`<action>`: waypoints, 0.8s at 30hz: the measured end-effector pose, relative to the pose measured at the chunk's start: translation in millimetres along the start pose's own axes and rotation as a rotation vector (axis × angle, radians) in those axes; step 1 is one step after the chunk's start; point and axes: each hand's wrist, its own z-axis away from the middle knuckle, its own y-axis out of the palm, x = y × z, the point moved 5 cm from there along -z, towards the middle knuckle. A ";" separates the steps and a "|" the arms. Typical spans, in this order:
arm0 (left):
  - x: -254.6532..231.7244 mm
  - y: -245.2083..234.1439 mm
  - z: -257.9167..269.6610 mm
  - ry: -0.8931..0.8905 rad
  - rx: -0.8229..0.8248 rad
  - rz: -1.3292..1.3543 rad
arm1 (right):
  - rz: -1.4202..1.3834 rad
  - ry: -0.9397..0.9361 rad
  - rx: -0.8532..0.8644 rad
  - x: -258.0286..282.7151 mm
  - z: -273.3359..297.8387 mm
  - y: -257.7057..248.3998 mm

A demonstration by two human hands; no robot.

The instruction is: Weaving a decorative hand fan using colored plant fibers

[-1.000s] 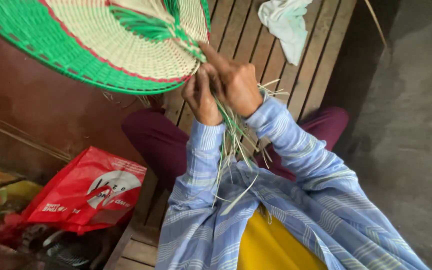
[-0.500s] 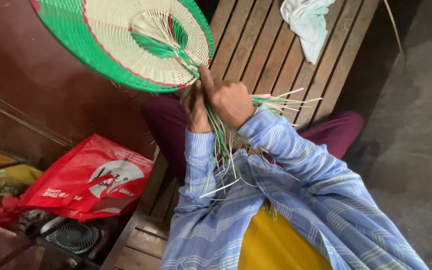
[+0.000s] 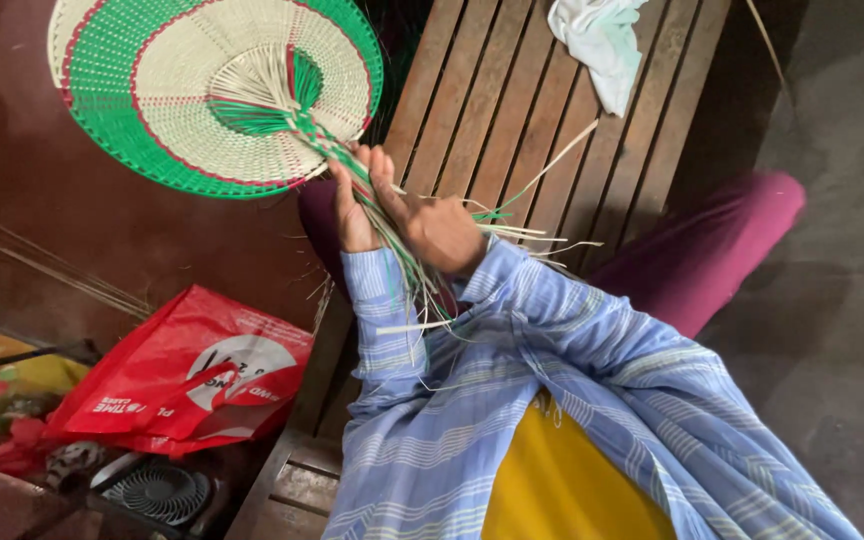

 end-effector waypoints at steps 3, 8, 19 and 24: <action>-18.6 -16.4 -6.7 0.004 -0.053 0.067 | -0.155 -0.002 0.084 3.7 7.0 24.2; -82.5 -19.3 0.1 0.158 -0.048 -0.159 | -0.284 -0.060 0.022 28.7 19.3 36.2; -268.3 14.2 -6.9 0.707 -0.498 -0.633 | -0.347 -0.169 0.186 61.3 26.4 55.2; -340.1 120.1 51.8 1.197 -0.181 -1.693 | -0.494 -0.448 0.137 88.4 -0.8 -82.3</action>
